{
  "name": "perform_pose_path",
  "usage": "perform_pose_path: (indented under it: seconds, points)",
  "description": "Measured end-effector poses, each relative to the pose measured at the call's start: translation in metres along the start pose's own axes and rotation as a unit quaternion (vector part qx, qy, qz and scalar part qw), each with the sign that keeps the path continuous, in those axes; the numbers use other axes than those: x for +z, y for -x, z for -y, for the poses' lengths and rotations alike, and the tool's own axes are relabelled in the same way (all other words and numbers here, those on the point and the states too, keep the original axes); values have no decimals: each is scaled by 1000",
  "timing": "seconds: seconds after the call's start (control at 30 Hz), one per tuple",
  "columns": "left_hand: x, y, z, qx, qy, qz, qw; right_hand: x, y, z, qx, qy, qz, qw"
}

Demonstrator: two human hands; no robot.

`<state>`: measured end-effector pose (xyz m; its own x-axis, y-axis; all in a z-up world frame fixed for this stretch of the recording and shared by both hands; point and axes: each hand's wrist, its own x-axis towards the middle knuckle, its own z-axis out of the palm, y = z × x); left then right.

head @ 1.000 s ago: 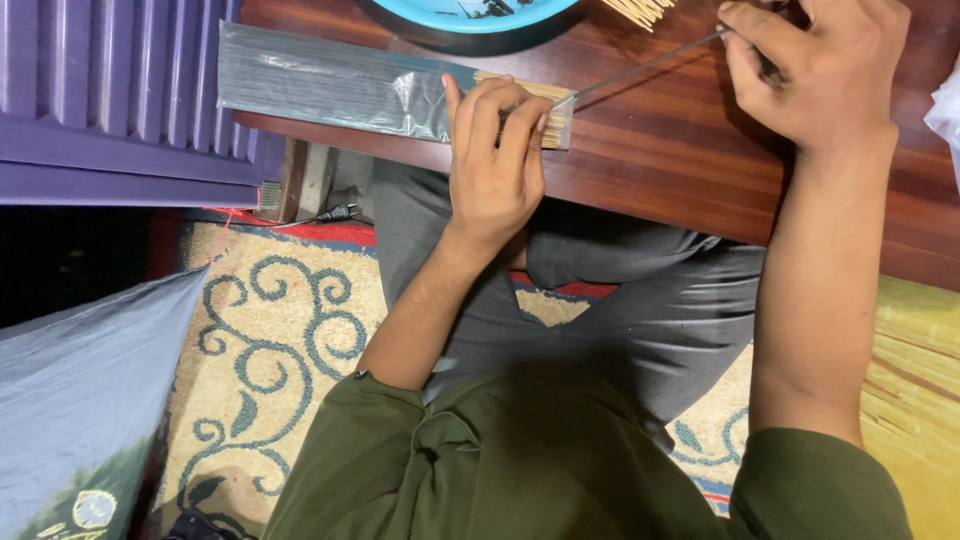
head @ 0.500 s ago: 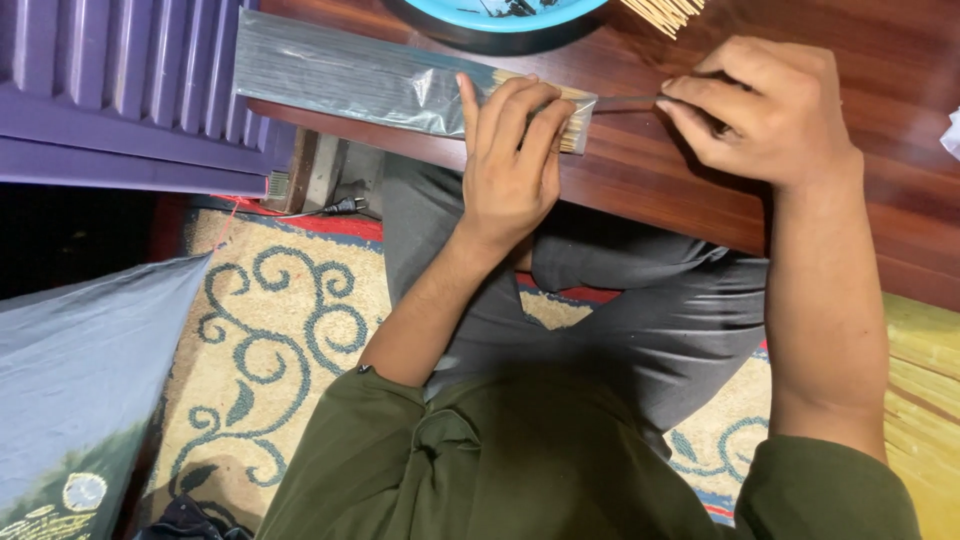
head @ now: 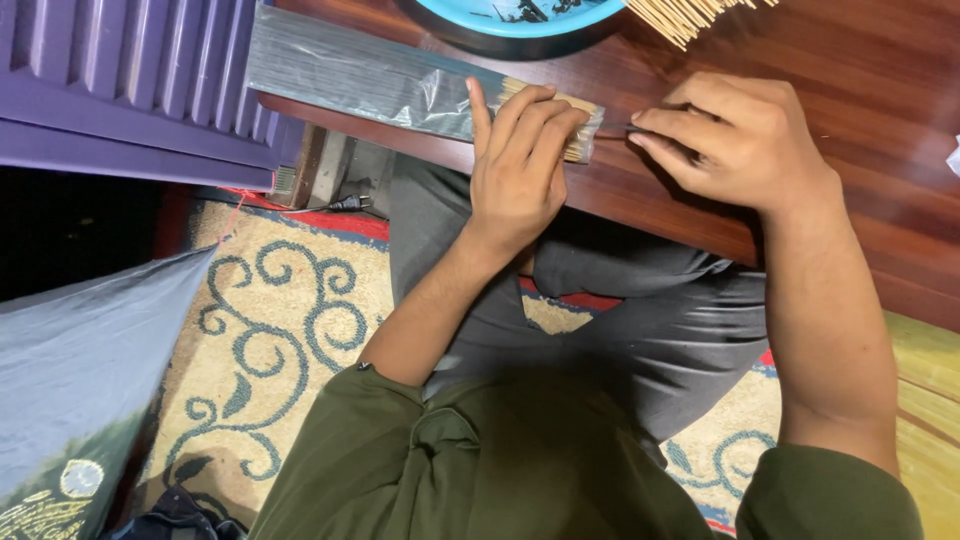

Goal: Manually packing bundles of incense sticks into clear plastic sleeves on a wooden table.

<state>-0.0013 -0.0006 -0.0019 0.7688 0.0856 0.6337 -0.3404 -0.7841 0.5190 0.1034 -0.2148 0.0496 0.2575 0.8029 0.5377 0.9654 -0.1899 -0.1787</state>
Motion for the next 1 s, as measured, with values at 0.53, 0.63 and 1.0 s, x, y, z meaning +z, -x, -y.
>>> perform_pose_path:
  seconds: [0.53,0.63,1.0]
  points:
    - [5,0,0,3,-25,-17,1000,-34,15,-15,266,-204,169,927]
    - [4,0,-1,6,-26,-15,1000,-24,8,-12,223,-253,166,927]
    - [4,1,0,9,-25,-7,1000,-5,-2,-6,204,-314,154,914]
